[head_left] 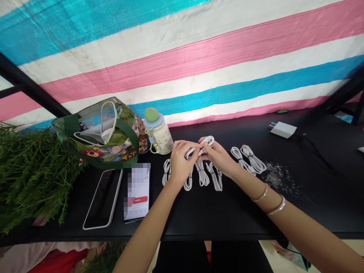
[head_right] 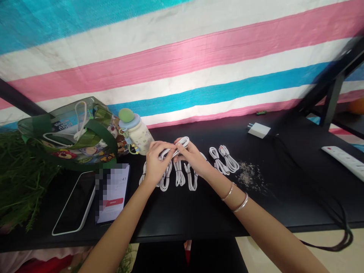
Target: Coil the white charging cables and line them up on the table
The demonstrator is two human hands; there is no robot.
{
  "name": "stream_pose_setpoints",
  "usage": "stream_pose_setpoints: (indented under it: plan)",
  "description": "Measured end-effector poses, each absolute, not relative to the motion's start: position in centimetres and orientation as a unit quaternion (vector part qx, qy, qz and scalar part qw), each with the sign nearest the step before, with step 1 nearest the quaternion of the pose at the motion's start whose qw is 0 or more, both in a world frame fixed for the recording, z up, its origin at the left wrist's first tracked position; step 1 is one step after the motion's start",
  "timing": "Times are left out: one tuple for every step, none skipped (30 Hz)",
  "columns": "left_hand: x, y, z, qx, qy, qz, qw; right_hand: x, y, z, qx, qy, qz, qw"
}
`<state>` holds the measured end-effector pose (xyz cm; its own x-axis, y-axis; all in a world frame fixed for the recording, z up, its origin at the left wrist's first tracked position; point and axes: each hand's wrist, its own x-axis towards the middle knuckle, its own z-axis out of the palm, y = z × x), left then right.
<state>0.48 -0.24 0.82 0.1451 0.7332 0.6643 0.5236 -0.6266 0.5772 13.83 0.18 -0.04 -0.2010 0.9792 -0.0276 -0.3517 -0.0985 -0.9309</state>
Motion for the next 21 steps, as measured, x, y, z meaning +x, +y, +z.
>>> stream_pose_setpoints:
  plan:
    - [0.47, -0.26, 0.86, 0.754, 0.415, 0.499, 0.108, 13.82, 0.21, -0.01, -0.368, -0.421, 0.645, 0.521]
    - [0.46, -0.28, 0.88, 0.757, 0.411, 0.495, 0.111, 13.80, 0.24, 0.02, -0.370, -0.412, 0.645, 0.527]
    - [0.46, -0.30, 0.88, 0.760, 0.409, 0.493, 0.114, 13.79, 0.27, 0.07, -0.371, -0.405, 0.645, 0.532]
    - [0.46, -0.31, 0.85, 0.761, 0.409, 0.491, 0.116, 13.78, 0.28, 0.12, -0.372, -0.399, 0.644, 0.537]
    - [0.45, -0.31, 0.81, 0.760, 0.410, 0.490, 0.119, 13.78, 0.29, 0.18, -0.373, -0.395, 0.642, 0.541]
    - [0.45, -0.31, 0.76, 0.758, 0.411, 0.491, 0.124, 13.79, 0.29, 0.25, -0.375, -0.391, 0.641, 0.544]
    - [0.44, -0.30, 0.70, 0.755, 0.415, 0.491, 0.130, 13.79, 0.28, 0.32, -0.377, -0.388, 0.639, 0.547]
    - [0.42, -0.28, 0.65, 0.751, 0.420, 0.490, 0.138, 13.80, 0.26, 0.40, -0.380, -0.386, 0.636, 0.549]
    - [0.39, -0.27, 0.63, 0.747, 0.427, 0.487, 0.149, 13.82, 0.24, 0.48, -0.383, -0.384, 0.634, 0.551]
    - [0.36, -0.26, 0.62, 0.744, 0.435, 0.480, 0.162, 13.83, 0.22, 0.57, -0.385, -0.382, 0.632, 0.553]
    - [0.32, -0.26, 0.64, 0.740, 0.447, 0.471, 0.176, 13.84, 0.20, 0.65, -0.387, -0.381, 0.629, 0.556]
    - [0.30, -0.27, 0.68, 0.737, 0.460, 0.457, 0.191, 13.86, 0.19, 0.72, -0.389, -0.381, 0.625, 0.559]
    - [0.28, -0.29, 0.73, 0.734, 0.472, 0.442, 0.206, 13.89, 0.18, 0.78, -0.391, -0.383, 0.621, 0.561]
    - [0.28, -0.32, 0.80, 0.731, 0.484, 0.428, 0.221, 13.92, 0.18, 0.83, -0.395, -0.386, 0.615, 0.563]
    - [0.29, -0.35, 0.86, 0.729, 0.493, 0.415, 0.232, 13.97, 0.19, 0.86, -0.400, -0.392, 0.607, 0.564]
    - [0.31, -0.39, 0.90, 0.729, 0.498, 0.405, 0.237, 14.02, 0.21, 0.86, -0.406, -0.400, 0.595, 0.566]
    - [0.33, -0.44, 0.92, 0.731, 0.500, 0.400, 0.238, 14.08, 0.23, 0.85, -0.415, -0.410, 0.580, 0.568]
    - [0.36, -0.47, 0.93, 0.734, 0.497, 0.398, 0.236, 14.15, 0.25, 0.81, -0.426, -0.420, 0.564, 0.569]
    - [0.38, -0.51, 0.92, 0.737, 0.494, 0.399, 0.232, 14.22, 0.27, 0.76, -0.438, -0.431, 0.546, 0.570]
    - [0.38, -0.53, 0.89, 0.741, 0.490, 0.400, 0.227, 14.28, 0.29, 0.71, -0.448, -0.441, 0.531, 0.568]
    - [0.38, -0.55, 0.86, 0.744, 0.488, 0.401, 0.220, 14.34, 0.31, 0.66, -0.457, -0.452, 0.517, 0.566]
